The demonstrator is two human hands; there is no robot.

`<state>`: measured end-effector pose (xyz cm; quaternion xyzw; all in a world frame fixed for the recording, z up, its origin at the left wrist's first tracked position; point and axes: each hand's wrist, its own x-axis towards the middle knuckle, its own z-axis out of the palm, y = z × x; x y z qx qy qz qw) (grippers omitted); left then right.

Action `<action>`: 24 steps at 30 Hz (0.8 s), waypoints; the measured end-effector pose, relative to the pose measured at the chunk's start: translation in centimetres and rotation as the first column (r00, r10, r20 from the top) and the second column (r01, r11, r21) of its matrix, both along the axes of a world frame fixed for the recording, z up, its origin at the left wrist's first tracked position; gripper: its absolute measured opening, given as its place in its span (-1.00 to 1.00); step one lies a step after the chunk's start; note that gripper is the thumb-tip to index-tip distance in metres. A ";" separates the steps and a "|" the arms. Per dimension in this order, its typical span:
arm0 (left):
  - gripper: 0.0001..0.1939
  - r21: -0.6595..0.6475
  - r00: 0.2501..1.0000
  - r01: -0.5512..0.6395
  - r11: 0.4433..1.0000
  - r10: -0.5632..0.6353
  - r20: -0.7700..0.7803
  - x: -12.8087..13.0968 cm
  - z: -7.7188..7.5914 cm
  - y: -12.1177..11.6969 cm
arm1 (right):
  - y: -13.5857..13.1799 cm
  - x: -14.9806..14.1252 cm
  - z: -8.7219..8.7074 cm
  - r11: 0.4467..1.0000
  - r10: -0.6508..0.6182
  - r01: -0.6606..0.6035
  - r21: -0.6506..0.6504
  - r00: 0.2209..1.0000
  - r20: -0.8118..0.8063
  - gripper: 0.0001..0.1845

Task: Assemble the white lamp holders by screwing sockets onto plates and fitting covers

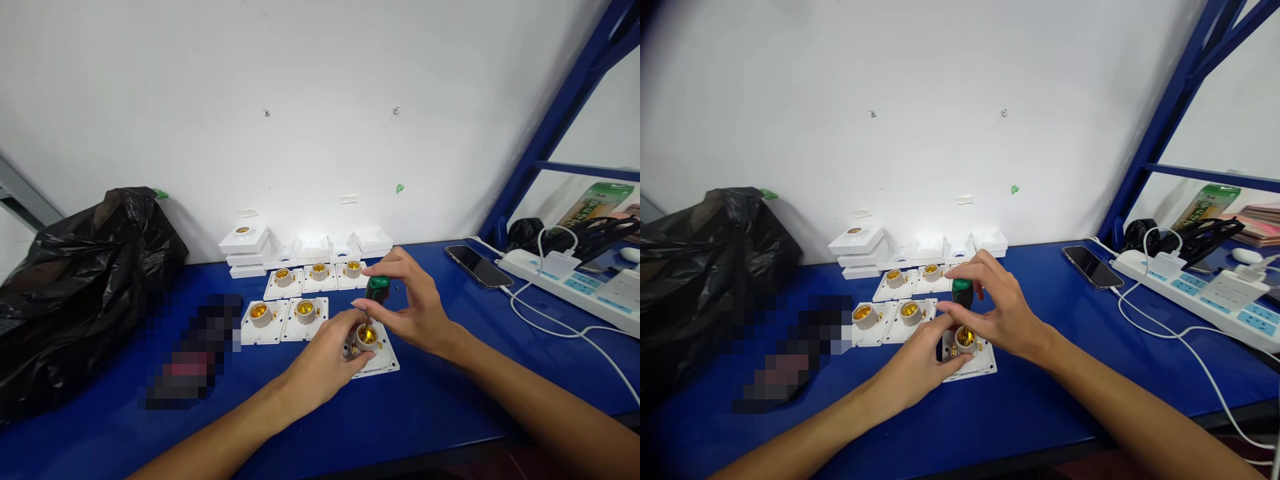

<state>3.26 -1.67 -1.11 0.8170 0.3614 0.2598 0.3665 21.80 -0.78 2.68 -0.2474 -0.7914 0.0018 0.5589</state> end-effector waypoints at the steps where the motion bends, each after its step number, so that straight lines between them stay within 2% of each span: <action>1: -0.70 0.007 1.000 -0.002 1.000 0.002 0.001 0.0 0.0 0.0 | 0.0 0.0 0.0 1.000 -0.010 0.010 0.011 1.000 0.010 -0.56; 6: -0.68 -0.005 1.000 0.003 1.000 -0.004 -0.007 0.0 -0.1 0.1 | -0.2 -0.1 -0.4 0.996 0.075 -0.071 -0.056 0.996 0.058 -0.55; 10: -0.69 0.012 1.000 -0.011 1.000 0.011 0.003 0.0 -0.1 0.1 | -0.1 0.0 -0.5 1.000 0.005 -0.006 0.020 1.000 0.016 -0.53; 15: -0.70 0.000 1.000 -0.003 1.000 0.003 -0.014 0.0 -0.2 0.1 | 0.0 0.1 -0.3 0.996 0.050 -0.042 -0.079 0.994 0.101 -0.57; 19: -0.69 0.015 1.000 -0.012 1.000 0.011 0.004 0.0 -0.1 0.0 | -0.1 0.0 -0.2 0.999 -0.037 0.038 -0.009 0.996 0.086 -0.58; 22: -0.74 0.012 1.000 -0.014 1.000 0.014 -0.004 0.0 0.1 -0.1 | -0.1 0.1 -0.1 0.995 0.039 -0.026 -0.092 0.989 0.140 -0.54; 24: -0.75 -0.001 1.000 -0.010 1.000 0.010 -0.010 0.1 0.1 -0.1 | -0.1 0.1 -0.1 0.993 0.038 -0.024 -0.113 0.992 0.122 -0.51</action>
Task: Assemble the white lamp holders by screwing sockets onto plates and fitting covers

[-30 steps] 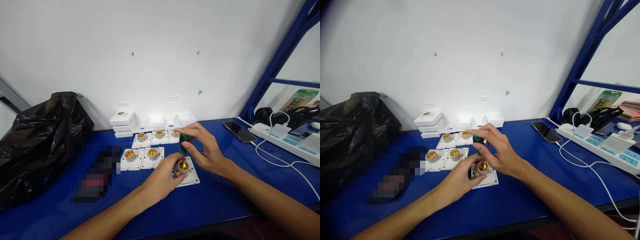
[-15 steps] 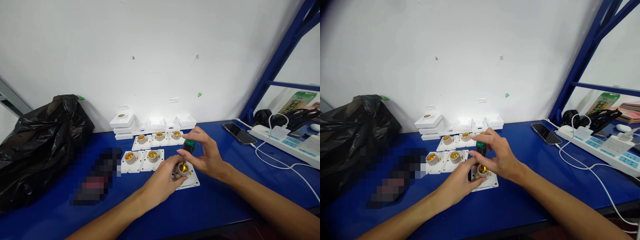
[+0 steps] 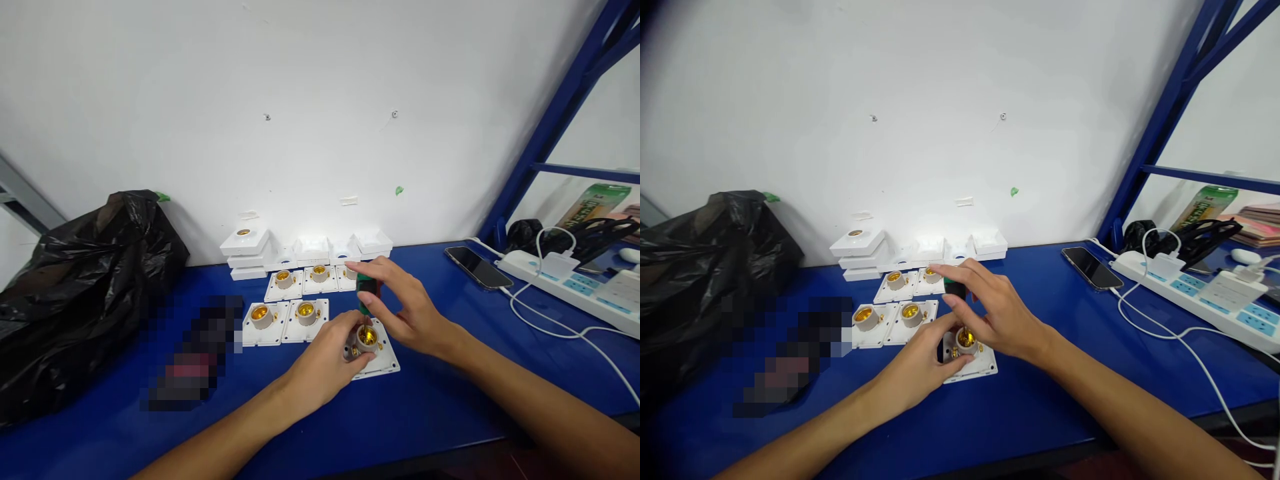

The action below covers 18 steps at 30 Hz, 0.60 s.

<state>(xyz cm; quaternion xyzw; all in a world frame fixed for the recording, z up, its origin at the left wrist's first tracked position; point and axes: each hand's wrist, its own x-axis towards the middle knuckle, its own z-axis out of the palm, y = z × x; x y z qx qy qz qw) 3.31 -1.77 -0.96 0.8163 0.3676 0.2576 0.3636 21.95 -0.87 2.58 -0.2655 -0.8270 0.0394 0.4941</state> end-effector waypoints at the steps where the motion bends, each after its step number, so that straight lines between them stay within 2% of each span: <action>1: -0.75 -0.004 1.000 0.001 1.000 -0.001 0.000 0.0 0.0 0.0 | 0.0 0.1 0.0 1.000 -0.022 0.022 0.020 1.000 -0.020 -0.52; 4: -0.73 -0.004 1.000 0.001 1.000 -0.001 -0.003 0.0 -0.1 0.1 | 0.1 0.2 0.1 0.997 -0.046 0.047 0.060 0.999 -0.015 -0.54; 7: -0.71 -0.005 1.000 0.002 1.000 -0.002 -0.009 0.0 -0.1 0.2 | 0.0 0.2 0.2 1.000 0.002 -0.001 -0.017 0.999 0.045 -0.57; 12: -0.75 0.013 1.000 0.008 1.000 -0.008 -0.005 -0.1 -0.1 0.2 | -0.1 0.0 0.1 0.997 -0.054 0.056 0.044 0.998 -0.035 -0.63; 15: -0.75 0.015 1.000 0.011 1.000 -0.011 -0.003 -0.1 -0.2 0.2 | 0.0 0.0 -0.1 1.000 0.010 -0.009 -0.009 1.000 0.013 -0.57; 18: -0.73 -0.001 1.000 0.014 1.000 -0.014 0.002 0.0 -0.2 0.2 | 0.2 0.0 -0.4 0.999 -0.045 0.045 -0.008 0.998 -0.047 -0.60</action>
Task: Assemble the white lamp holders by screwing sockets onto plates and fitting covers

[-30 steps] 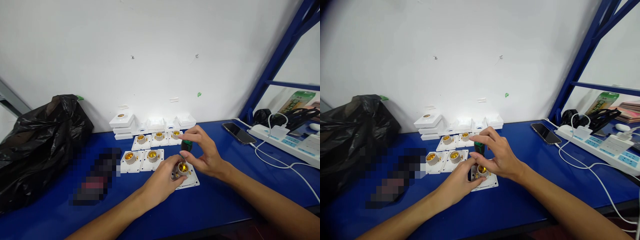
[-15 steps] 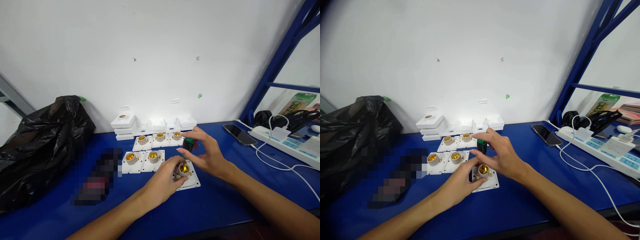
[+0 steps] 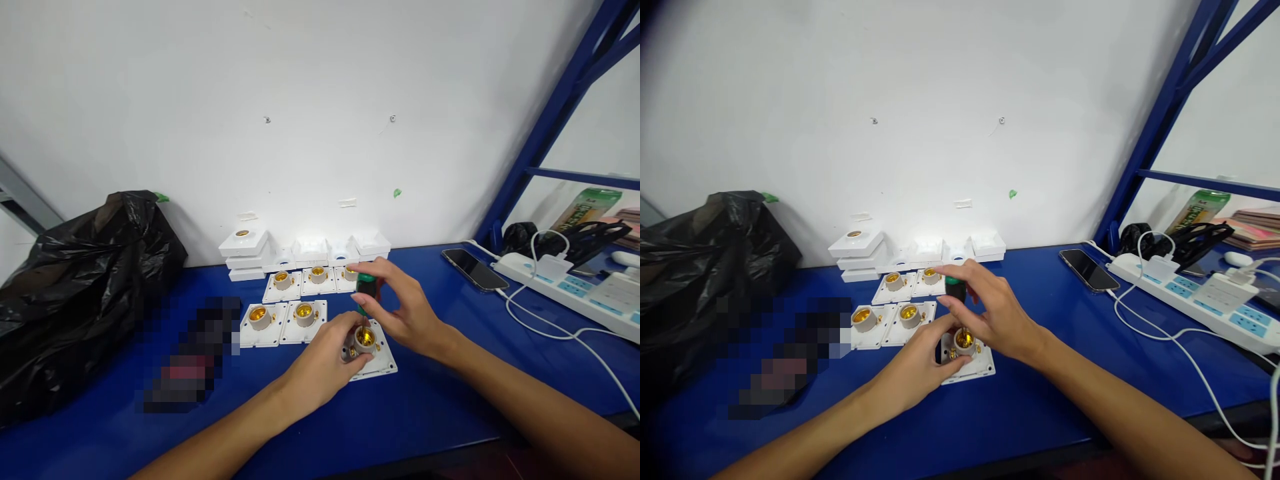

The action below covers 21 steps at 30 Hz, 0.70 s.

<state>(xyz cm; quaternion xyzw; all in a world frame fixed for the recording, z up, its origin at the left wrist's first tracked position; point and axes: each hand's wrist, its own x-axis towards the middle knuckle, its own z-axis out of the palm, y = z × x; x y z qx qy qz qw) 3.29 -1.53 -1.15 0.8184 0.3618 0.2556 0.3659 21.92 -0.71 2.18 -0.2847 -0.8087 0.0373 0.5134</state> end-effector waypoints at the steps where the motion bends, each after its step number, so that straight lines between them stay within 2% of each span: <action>1: -0.73 -0.002 1.000 0.000 1.000 0.000 0.004 0.0 0.0 0.0 | 0.1 0.0 -0.1 0.999 -0.037 0.038 0.027 0.999 -0.028 -0.62; 3: -0.72 -0.004 1.000 -0.002 1.000 0.002 0.007 0.0 0.1 -0.1 | 0.2 0.1 -0.1 0.998 -0.048 0.048 0.042 0.999 -0.022 -0.62; 7: -0.72 -0.008 1.000 -0.009 1.000 0.009 -0.002 0.0 0.3 -0.2 | 0.2 0.1 0.0 0.999 0.019 -0.018 -0.045 1.000 0.020 -0.58; 11: -0.70 -0.016 1.000 -0.001 1.000 0.002 0.019 0.0 0.3 -0.2 | 0.4 0.0 -0.2 0.999 -0.049 0.050 0.014 0.998 -0.026 -0.60; 16: -0.76 -0.008 1.000 -0.012 1.000 0.012 0.006 0.1 0.3 -0.2 | 0.4 0.1 -0.2 0.996 0.040 -0.037 -0.080 0.999 0.035 -0.48; 21: -0.75 -0.007 1.000 -0.013 1.000 0.013 0.006 0.1 0.3 -0.1 | 0.6 0.1 -0.3 0.999 -0.006 0.009 0.054 0.998 -0.070 -0.56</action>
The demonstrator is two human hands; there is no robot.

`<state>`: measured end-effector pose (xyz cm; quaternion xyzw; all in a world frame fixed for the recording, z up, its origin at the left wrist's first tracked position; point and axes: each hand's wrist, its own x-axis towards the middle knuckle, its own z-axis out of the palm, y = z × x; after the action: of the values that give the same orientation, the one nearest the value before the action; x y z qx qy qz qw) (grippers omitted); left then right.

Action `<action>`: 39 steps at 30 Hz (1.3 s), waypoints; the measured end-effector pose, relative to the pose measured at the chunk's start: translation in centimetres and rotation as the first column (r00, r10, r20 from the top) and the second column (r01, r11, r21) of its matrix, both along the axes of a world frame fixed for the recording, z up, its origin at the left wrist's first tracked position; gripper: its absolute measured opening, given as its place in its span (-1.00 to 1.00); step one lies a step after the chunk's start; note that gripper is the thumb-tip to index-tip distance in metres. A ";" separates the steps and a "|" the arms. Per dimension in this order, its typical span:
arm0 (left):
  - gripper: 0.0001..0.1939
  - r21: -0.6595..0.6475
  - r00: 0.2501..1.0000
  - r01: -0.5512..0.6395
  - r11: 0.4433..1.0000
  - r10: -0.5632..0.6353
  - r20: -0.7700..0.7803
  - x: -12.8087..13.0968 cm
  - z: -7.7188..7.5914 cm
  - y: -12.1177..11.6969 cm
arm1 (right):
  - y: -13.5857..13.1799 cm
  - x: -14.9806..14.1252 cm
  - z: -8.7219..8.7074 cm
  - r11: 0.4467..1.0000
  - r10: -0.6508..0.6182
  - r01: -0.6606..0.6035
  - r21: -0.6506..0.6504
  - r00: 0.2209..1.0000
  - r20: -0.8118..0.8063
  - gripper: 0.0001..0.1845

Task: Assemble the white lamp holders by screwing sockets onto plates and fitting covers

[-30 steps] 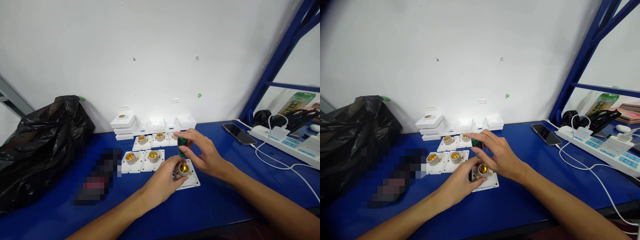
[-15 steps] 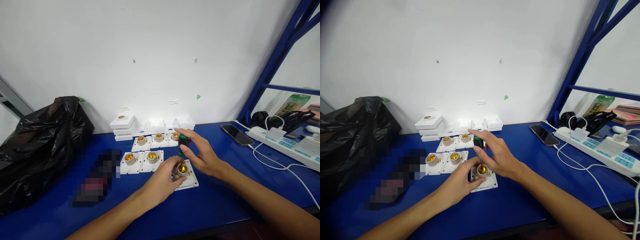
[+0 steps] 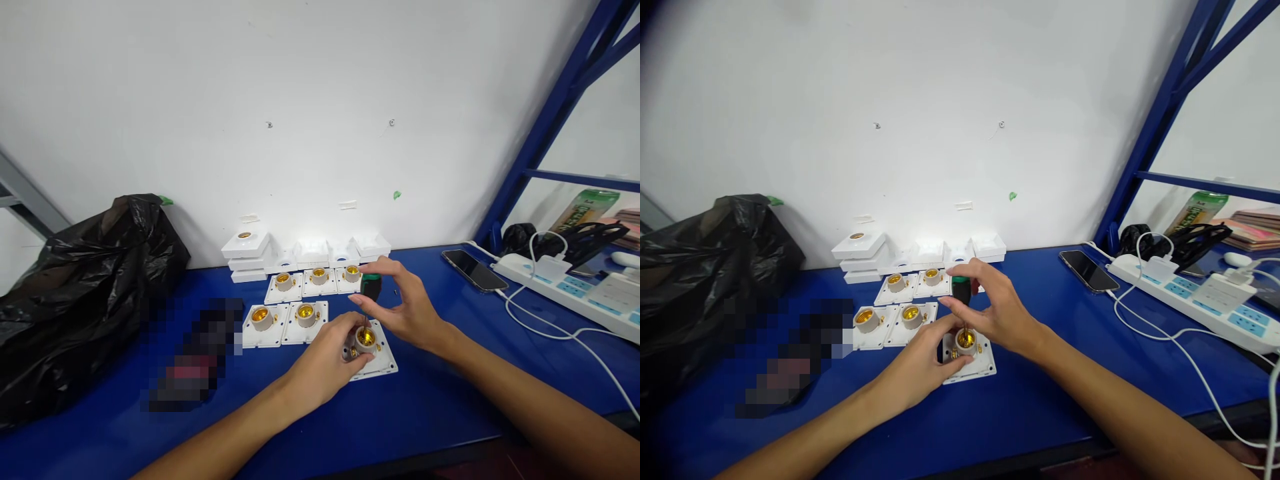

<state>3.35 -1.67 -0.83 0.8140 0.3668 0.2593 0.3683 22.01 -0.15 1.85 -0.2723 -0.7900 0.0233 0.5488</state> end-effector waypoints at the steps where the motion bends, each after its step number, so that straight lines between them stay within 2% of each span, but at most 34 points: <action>1: -0.76 0.002 1.000 0.003 1.000 -0.003 -0.002 0.0 0.0 0.0 | 0.0 0.0 0.0 1.000 0.013 -0.013 -0.009 1.000 0.020 -0.57; 4: -0.75 0.014 1.000 -0.002 1.000 0.002 -0.014 0.0 0.0 0.0 | 0.1 0.1 0.1 0.996 0.065 -0.061 -0.067 0.996 0.060 -0.57; 9: -0.72 0.005 1.000 0.002 1.000 -0.002 0.003 0.0 -0.1 0.1 | -0.2 0.0 0.7 0.998 0.020 -0.021 0.052 0.999 0.028 -0.56; 16: -0.74 0.002 1.000 0.001 1.000 -0.001 -0.001 0.0 0.0 0.0 | -0.6 -0.1 1.1 0.977 0.151 -0.143 -0.161 0.988 0.038 -0.57; 21: -0.73 0.002 1.000 -0.005 1.000 0.005 -0.013 0.0 0.1 0.0 | -0.5 0.0 1.1 0.993 0.101 -0.101 -0.067 0.995 -0.005 -0.63; 26: -0.73 -0.007 1.000 -0.017 1.000 0.017 -0.001 0.0 0.1 -0.1 | -0.7 -0.1 1.2 0.966 0.162 -0.162 -0.201 0.987 -0.018 -0.62; 31: -0.73 -0.009 1.000 -0.008 1.000 0.008 -0.022 0.0 0.1 -0.1 | -0.6 -0.1 1.3 0.986 0.129 -0.134 -0.095 0.990 -0.065 -0.67; 36: -0.71 -0.030 1.000 -0.010 1.000 0.010 0.005 0.0 0.0 -0.1 | -0.7 0.1 1.3 0.945 0.196 -0.215 -0.245 0.975 -0.100 -0.68; 39: -0.72 -0.031 1.000 -0.004 1.000 0.004 0.008 0.0 0.0 0.1 | -0.7 0.1 1.2 0.945 0.197 -0.219 -0.244 0.974 -0.111 -0.67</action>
<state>3.36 -1.61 -0.87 0.8063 0.3709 0.2579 0.3818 22.07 -0.86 3.04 -0.2543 -0.7808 0.1939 0.5368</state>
